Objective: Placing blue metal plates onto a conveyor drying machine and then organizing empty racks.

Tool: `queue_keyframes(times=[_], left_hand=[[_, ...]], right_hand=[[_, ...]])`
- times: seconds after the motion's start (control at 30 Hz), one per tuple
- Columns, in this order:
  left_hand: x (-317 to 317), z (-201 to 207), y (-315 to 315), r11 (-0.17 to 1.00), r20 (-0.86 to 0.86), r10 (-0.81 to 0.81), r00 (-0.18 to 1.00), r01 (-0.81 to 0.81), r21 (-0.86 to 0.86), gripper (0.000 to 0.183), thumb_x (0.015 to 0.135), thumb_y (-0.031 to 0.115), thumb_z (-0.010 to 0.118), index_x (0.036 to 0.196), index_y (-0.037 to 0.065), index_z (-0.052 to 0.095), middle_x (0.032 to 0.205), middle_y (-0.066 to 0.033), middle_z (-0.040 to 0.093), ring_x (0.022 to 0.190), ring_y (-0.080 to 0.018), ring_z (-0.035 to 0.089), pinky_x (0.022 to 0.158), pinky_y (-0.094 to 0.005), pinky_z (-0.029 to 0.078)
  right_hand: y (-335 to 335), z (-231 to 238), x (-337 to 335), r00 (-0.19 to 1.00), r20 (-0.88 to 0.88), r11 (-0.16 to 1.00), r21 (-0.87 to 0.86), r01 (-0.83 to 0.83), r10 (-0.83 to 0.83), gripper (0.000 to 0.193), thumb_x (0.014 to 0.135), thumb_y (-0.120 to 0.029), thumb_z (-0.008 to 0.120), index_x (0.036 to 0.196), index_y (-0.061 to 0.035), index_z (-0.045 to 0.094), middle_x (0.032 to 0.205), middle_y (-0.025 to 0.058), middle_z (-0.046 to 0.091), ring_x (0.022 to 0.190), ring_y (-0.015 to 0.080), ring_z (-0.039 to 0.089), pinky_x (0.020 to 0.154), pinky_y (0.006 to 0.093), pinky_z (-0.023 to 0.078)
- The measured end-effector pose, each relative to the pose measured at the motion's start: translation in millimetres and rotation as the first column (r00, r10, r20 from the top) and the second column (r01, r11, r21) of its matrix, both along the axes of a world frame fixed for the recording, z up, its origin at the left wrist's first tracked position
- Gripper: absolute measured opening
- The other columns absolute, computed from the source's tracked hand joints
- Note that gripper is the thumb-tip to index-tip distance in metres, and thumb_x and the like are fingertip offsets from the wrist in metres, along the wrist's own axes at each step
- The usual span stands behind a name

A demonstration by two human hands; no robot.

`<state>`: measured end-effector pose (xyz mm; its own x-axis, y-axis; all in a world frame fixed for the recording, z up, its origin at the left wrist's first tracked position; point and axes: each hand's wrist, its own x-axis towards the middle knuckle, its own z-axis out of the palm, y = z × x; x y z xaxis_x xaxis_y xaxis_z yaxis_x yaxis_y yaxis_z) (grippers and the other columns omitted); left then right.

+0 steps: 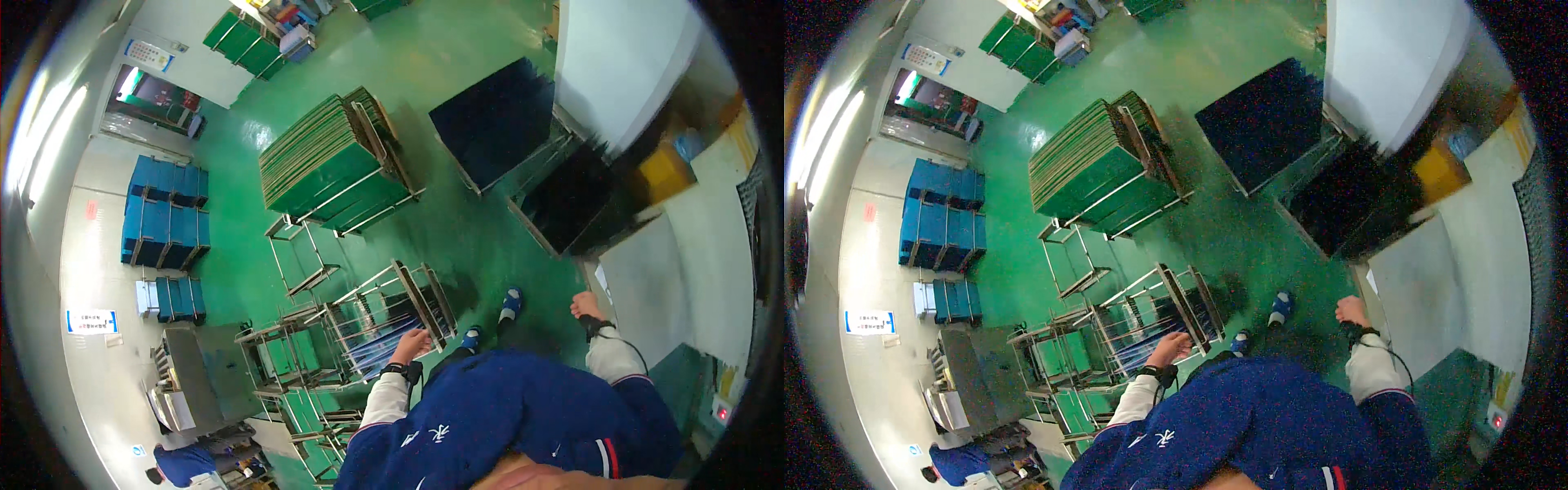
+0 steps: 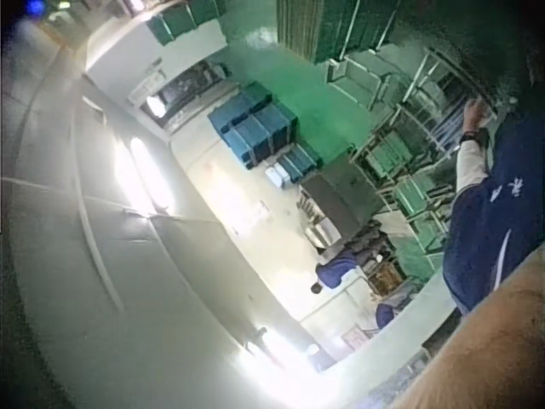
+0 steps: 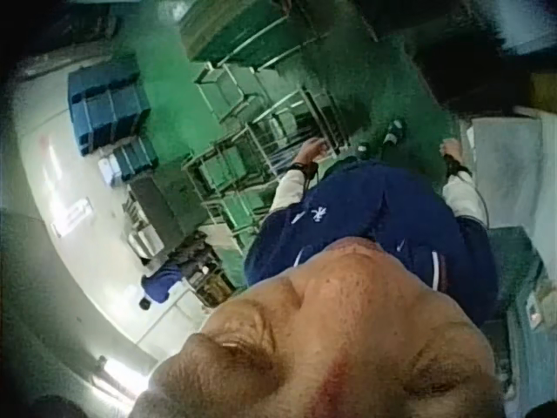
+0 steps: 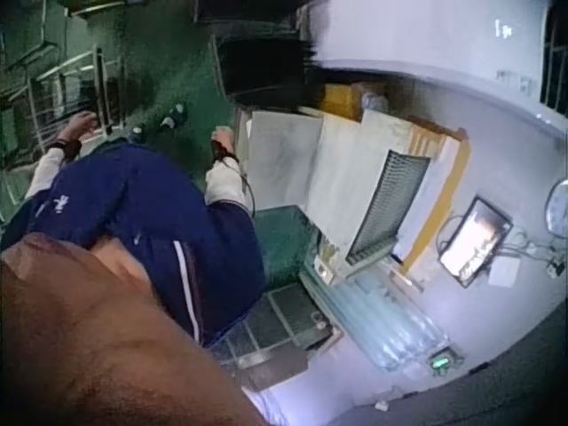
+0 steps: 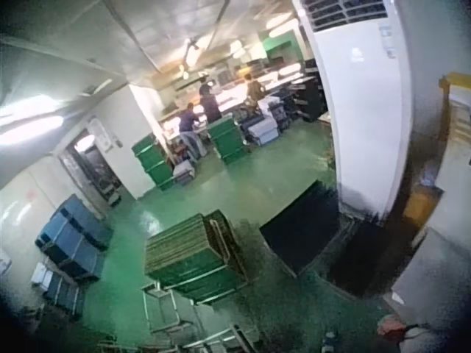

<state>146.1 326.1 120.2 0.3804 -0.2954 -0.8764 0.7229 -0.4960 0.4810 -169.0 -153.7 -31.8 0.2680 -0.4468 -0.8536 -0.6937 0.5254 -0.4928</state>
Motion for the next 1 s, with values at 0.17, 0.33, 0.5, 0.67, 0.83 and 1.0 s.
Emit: queue_keyframes(times=[0.17,0.33,0.5,0.67,0.83,1.0], left_hand=[[8,3,-9,0.996,-0.008,0.061,0.998,-0.06,0.068,0.028,0.092,0.025,0.059,0.106,0.001,0.057,0.081,-0.0055,0.06,0.065,-0.0132,0.057,0.055,-0.0267,0.048],[26,-16,-13,0.999,-0.009,0.038,0.999,-0.037,0.031,0.033,0.091,0.031,0.06,0.109,0.003,0.058,0.084,-0.0063,0.062,0.067,-0.0148,0.06,0.059,-0.0278,0.051],[53,-16,-34,0.998,-0.023,0.053,0.998,-0.054,-0.032,0.028,0.091,0.027,0.06,0.104,0.002,0.057,0.08,-0.0063,0.059,0.062,-0.0142,0.056,0.054,-0.0274,0.047],[121,-33,-78,0.998,-0.001,-0.002,1.0,0.002,-0.067,0.03,0.092,0.027,0.06,0.107,0.002,0.055,0.078,-0.0045,0.057,0.061,-0.0125,0.054,0.052,-0.0258,0.046],[194,-52,-105,0.983,0.029,0.025,0.999,-0.019,-0.18,0.031,0.091,0.027,0.062,0.106,0.002,0.056,0.076,-0.0033,0.058,0.061,-0.0116,0.055,0.052,-0.0252,0.046],[264,-34,-83,0.98,0.064,0.064,0.996,-0.051,-0.19,0.033,0.09,0.03,0.062,0.106,0.002,0.057,0.078,-0.0048,0.062,0.06,-0.0123,0.057,0.053,-0.0258,0.049]], right_hand=[[2,-8,0,0.962,0.105,0.958,0.113,-0.265,0.254,0.018,0.087,-0.016,0.054,0.088,0.0017,0.057,0.073,0.0183,0.062,0.048,0.0272,0.056,0.042,0.0403,0.046],[28,-2,36,0.948,-0.059,0.935,0.192,-0.297,0.313,0.017,0.086,-0.015,0.054,0.08,-0.0016,0.062,0.07,0.0138,0.065,0.053,0.0238,0.062,0.044,0.0377,0.047],[15,12,78,0.959,-0.003,0.958,0.051,-0.283,0.283,0.02,0.086,-0.016,0.052,0.073,-0.0055,0.063,0.069,0.0149,0.065,0.054,0.0239,0.063,0.044,0.039,0.047],[-25,5,90,0.897,0.019,0.897,0.002,-0.441,0.441,0.023,0.086,-0.019,0.051,0.082,0.0015,0.06,0.073,0.0144,0.064,0.051,0.0211,0.058,0.043,0.0339,0.045],[-84,-35,80,0.352,-0.089,0.295,-0.378,-0.877,0.932,0.023,0.088,-0.016,0.049,0.075,-0.001,0.06,0.072,0.0137,0.065,0.054,0.0203,0.059,0.043,0.0364,0.043],[-56,-21,173,0.837,-0.096,0.834,-0.078,-0.546,0.538,0.018,0.085,-0.02,0.055,0.078,-0.0058,0.064,0.071,0.0083,0.065,0.059,0.0203,0.061,0.049,0.0351,0.047]])
